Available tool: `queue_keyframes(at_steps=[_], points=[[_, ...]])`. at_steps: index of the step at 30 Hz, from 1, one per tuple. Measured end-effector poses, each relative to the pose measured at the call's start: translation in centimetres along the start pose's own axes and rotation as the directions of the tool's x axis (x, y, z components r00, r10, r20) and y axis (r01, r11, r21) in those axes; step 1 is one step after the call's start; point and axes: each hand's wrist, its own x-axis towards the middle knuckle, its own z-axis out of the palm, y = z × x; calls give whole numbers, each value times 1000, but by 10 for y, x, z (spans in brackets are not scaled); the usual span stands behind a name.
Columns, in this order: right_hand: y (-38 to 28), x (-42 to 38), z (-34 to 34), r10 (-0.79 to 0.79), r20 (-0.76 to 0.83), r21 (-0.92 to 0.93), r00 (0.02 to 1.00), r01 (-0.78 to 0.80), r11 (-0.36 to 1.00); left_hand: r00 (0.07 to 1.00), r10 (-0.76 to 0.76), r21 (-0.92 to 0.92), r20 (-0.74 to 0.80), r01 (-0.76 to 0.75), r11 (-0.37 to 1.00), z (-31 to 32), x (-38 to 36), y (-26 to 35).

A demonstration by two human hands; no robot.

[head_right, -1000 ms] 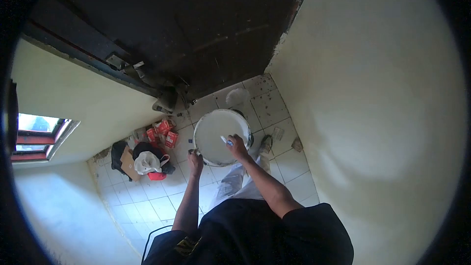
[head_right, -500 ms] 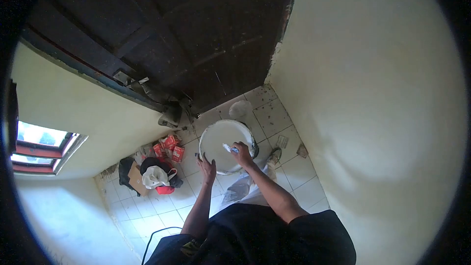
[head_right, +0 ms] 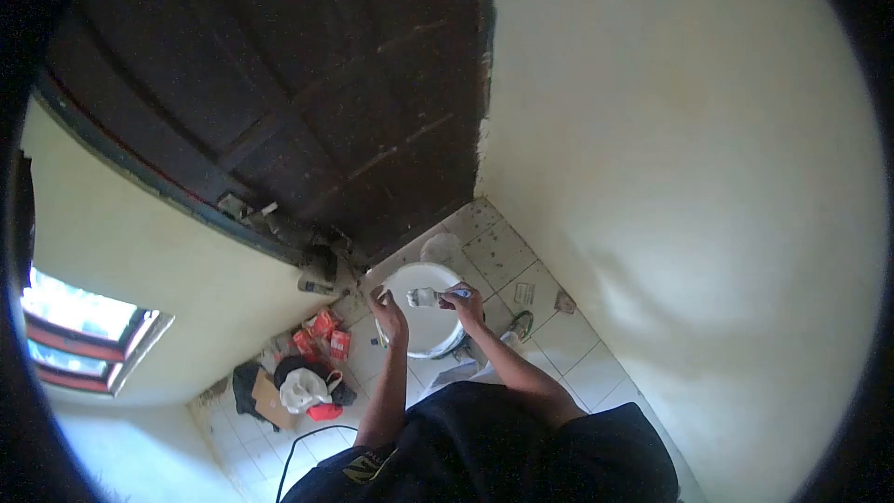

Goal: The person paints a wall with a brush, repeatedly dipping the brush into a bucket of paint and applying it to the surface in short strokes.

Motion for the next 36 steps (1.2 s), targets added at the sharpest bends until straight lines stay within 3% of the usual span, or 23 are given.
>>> queue_keyframes(at_steps=[1,3,5,7,11,13,14,18,22,23,25,26,29,33,36], points=[[-14,-4,-2,-13,-44,37,999,14,999,1000,15,-13,18,-15,1000,7,4,4],[-42,-9,-6,-44,-98,77,994,52,996,996,-88,-348,-26,73,935,23,12,9],[-74,-10,-16,-134,-130,165,982,155,974,989,-146,-361,36,149,920,44,23,-6],[-118,-9,-25,-178,-167,152,970,204,967,948,-265,-468,178,318,824,54,19,26],[-223,-12,-43,-444,-236,-85,865,437,896,909,-289,-543,300,412,731,82,11,62],[-279,-12,-58,-597,-202,-241,776,552,799,872,-269,-591,409,478,650,95,3,82],[-308,-16,-63,-660,-184,-328,728,587,740,856,-250,-550,452,488,678,103,0,82],[-417,-33,-71,-813,-32,-704,581,565,431,820,-161,-524,549,488,698,121,-13,122],[-498,-46,-65,-835,193,-874,515,477,92,764,-186,-482,618,555,677,136,-26,154],[-516,-49,-61,-835,199,-876,513,475,83,742,-174,-473,648,570,672,140,-30,160],[-550,-55,-50,-768,303,-926,565,364,-98,718,-156,-467,679,585,663,151,-35,167],[-565,-55,-45,-748,402,-898,528,385,-211,700,-152,-470,697,607,642,155,-39,169],[-596,-51,-33,-698,414,-903,585,363,-231,656,-149,-452,740,648,613,170,-50,176],[-613,-40,-26,-622,354,-930,699,332,-156,624,-128,-446,770,672,591,180,-64,198],[-616,-26,-33,-601,394,-910,695,388,-148,604,-118,-411,789,660,628,183,-67,213]])
